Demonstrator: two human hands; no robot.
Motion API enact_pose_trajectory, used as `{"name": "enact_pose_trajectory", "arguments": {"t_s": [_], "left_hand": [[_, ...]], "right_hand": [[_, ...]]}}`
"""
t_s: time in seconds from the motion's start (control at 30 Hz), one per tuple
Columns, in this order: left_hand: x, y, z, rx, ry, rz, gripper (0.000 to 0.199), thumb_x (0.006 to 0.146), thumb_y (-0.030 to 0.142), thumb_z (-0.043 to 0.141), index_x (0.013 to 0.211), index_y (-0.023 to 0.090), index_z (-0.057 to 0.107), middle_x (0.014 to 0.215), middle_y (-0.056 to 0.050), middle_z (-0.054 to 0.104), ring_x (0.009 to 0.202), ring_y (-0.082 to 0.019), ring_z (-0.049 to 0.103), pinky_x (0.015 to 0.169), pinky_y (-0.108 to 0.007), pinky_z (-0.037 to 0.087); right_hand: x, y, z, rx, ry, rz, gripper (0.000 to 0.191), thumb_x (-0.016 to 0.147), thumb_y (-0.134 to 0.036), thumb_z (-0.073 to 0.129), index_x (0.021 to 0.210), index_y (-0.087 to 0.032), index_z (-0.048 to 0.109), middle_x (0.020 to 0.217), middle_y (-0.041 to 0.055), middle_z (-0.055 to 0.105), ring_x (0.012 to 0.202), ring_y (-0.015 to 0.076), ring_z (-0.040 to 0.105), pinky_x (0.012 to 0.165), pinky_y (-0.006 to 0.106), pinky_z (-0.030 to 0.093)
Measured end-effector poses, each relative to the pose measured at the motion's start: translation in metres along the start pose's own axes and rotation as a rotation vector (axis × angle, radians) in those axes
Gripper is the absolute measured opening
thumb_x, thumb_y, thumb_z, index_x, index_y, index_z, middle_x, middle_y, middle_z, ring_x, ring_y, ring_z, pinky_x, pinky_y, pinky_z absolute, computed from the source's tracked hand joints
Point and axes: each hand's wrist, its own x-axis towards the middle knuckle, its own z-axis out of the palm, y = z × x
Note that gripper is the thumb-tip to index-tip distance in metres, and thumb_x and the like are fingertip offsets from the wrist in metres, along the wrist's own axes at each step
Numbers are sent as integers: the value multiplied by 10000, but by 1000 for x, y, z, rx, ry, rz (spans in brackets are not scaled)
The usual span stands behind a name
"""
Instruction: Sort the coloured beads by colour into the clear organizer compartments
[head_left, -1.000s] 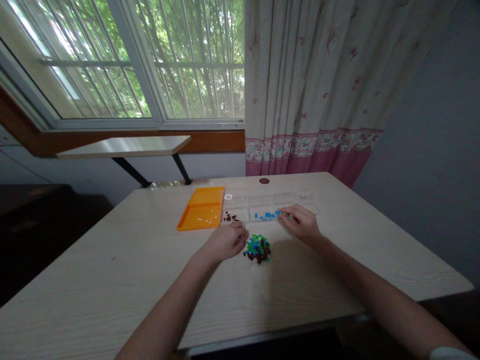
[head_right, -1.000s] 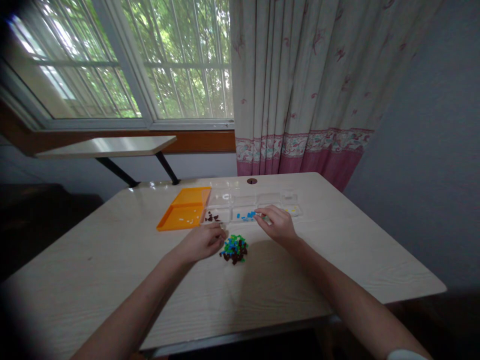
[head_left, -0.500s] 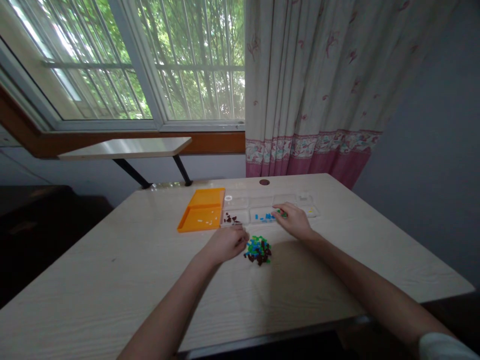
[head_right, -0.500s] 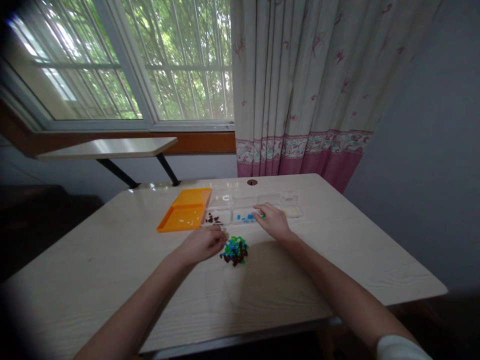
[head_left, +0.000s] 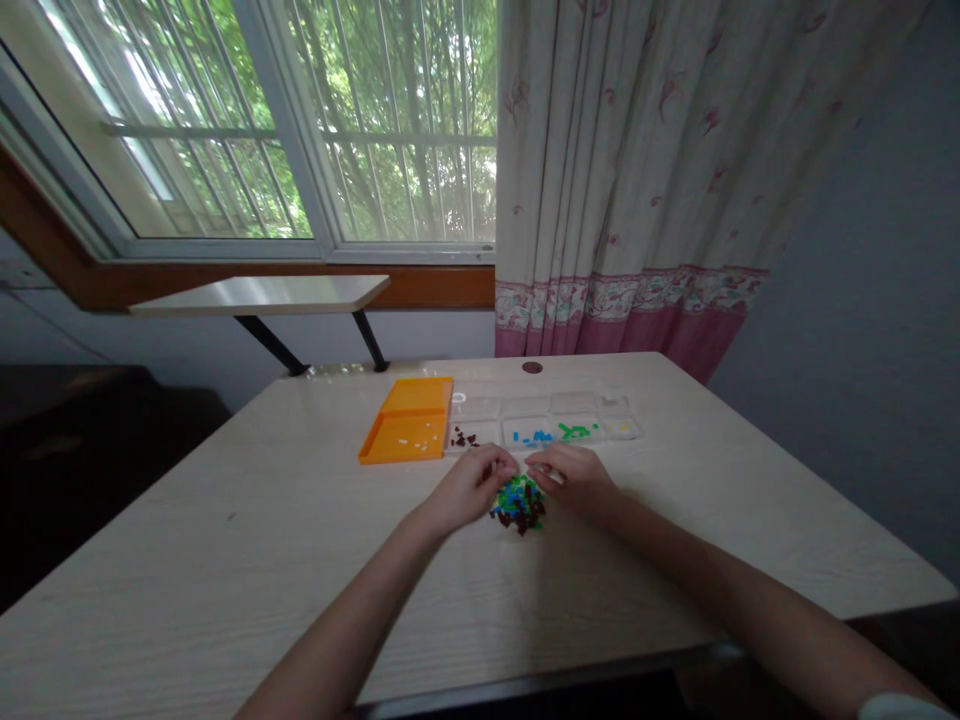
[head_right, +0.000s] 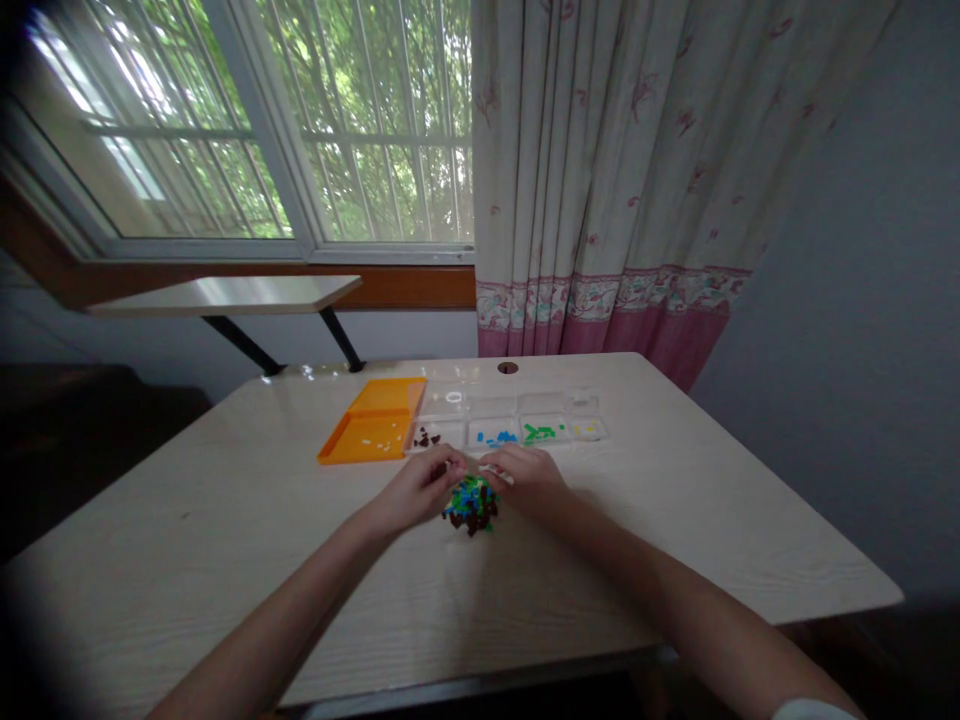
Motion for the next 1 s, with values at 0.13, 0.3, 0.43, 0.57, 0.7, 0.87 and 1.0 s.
{"name": "enact_pose_trajectory", "arguments": {"t_s": [0.13,0.3,0.43,0.57,0.7,0.87,1.0], "left_hand": [[2,-2,8,-101,17,-34,205,833,276,425,792,134,567,738,-36,583,699,-125,526,623,-211,408],[2,-3,11,-126,0,-54,228,829,299,437,766,125,570,714,-39,580,678,-120,521,602,-203,406],[2,-1,11,-115,3,-64,214,819,289,452,754,128,577,712,-36,583,675,-120,522,598,-208,406],[3,-2,11,-128,22,-87,179,789,283,505,747,130,589,711,-27,592,674,-119,525,607,-216,412],[4,-6,13,-174,38,-115,183,751,297,558,728,122,605,693,-26,599,644,-117,527,580,-214,409],[4,-9,15,-187,36,-115,221,747,331,560,729,119,618,665,-26,601,616,-117,526,556,-214,399],[3,-8,14,-160,39,-93,216,761,321,548,739,121,626,689,-31,611,636,-118,530,578,-220,403]], "right_hand": [[0,-8,-1,-30,-4,-71,125,821,-273,515,861,-211,616,720,6,642,643,105,578,618,207,403],[0,-7,0,-39,10,-77,114,822,-268,517,827,-211,616,716,-1,639,647,104,578,615,209,392],[-1,-6,1,-66,-16,-61,134,827,-281,504,820,-213,620,704,4,637,635,109,573,609,217,389],[0,-8,0,-67,-31,-49,130,821,-267,504,800,-214,621,703,6,638,638,110,573,617,219,391],[1,-9,-3,-60,-44,-55,114,808,-238,507,783,-207,614,700,4,632,626,105,567,605,214,388],[1,-10,-3,-63,-29,-62,109,801,-235,505,776,-209,608,689,0,628,624,107,562,605,217,386],[1,-10,-2,-56,-15,-69,100,792,-241,510,771,-211,603,686,-3,625,620,107,558,596,217,383]]}}
